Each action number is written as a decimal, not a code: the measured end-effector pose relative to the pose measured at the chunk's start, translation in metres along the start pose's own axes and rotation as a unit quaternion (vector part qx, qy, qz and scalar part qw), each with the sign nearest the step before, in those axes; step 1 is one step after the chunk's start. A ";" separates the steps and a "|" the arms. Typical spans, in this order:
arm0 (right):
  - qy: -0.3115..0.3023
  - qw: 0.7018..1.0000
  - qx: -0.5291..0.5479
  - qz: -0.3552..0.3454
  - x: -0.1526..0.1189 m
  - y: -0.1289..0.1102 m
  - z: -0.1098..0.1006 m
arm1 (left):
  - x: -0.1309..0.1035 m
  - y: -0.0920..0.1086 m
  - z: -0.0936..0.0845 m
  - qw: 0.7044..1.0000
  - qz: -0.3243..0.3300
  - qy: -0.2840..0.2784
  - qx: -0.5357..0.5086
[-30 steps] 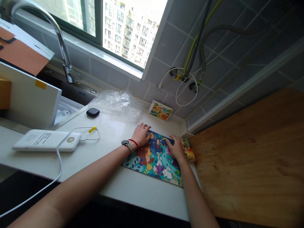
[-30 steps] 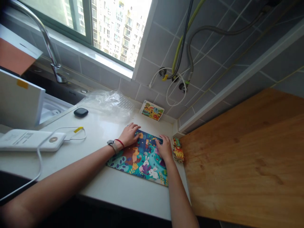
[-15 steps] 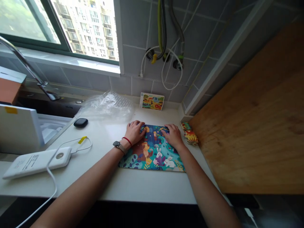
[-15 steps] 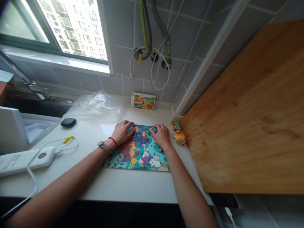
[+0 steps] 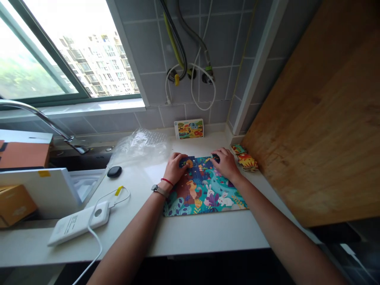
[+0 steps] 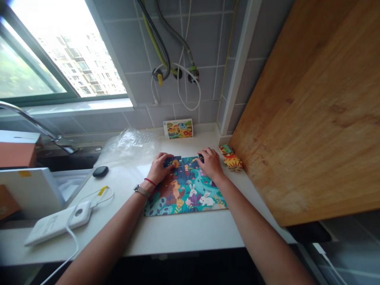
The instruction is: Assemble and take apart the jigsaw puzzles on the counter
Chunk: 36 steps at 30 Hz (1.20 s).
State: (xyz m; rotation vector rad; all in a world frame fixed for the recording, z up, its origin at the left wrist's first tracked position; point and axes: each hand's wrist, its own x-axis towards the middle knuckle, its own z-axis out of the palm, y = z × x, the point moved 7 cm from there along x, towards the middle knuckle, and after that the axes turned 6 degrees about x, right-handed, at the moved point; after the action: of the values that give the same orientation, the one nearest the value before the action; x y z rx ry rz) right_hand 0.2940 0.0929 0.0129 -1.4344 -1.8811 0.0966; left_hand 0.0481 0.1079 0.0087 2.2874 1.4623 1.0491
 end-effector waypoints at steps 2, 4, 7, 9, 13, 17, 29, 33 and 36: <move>0.007 1.000 0.006 -0.001 0.000 -0.001 -0.002 | 0.000 0.004 -0.001 1.000 0.012 0.004 -0.026; 0.017 1.000 0.017 -0.002 0.001 -0.002 -0.005 | 0.001 0.006 -0.004 0.998 0.008 0.021 -0.051; 0.033 0.999 0.036 -0.010 0.001 -0.005 -0.010 | 0.002 0.001 -0.007 0.993 -0.034 0.040 -0.106; 0.043 0.998 0.050 -0.016 0.001 -0.008 -0.014 | 0.002 -0.005 -0.004 0.985 -0.071 0.027 -0.157; 0.047 0.994 0.094 -0.027 0.000 -0.014 -0.018 | 0.001 -0.014 0.004 0.974 -0.116 -0.007 -0.196; 0.038 0.991 0.126 -0.023 0.001 -0.012 -0.018 | 0.000 -0.015 0.006 0.971 -0.125 -0.018 -0.201; 0.014 0.980 0.185 0.065 0.004 0.010 -0.015 | 0.002 -0.011 -0.013 0.953 -0.160 0.053 -0.252; 0.065 0.970 0.221 0.081 0.005 0.009 -0.025 | 0.000 -0.013 -0.007 0.902 -0.220 0.037 -0.369; 0.081 0.962 0.247 0.090 0.004 0.010 -0.027 | -0.002 -0.010 -0.002 0.871 -0.245 0.019 -0.425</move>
State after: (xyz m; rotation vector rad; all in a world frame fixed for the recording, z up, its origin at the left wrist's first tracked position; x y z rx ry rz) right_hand 0.3174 0.0903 0.0298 -1.2166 -1.4563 0.4870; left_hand 0.0393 0.1112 0.0036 1.2096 1.1456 1.2298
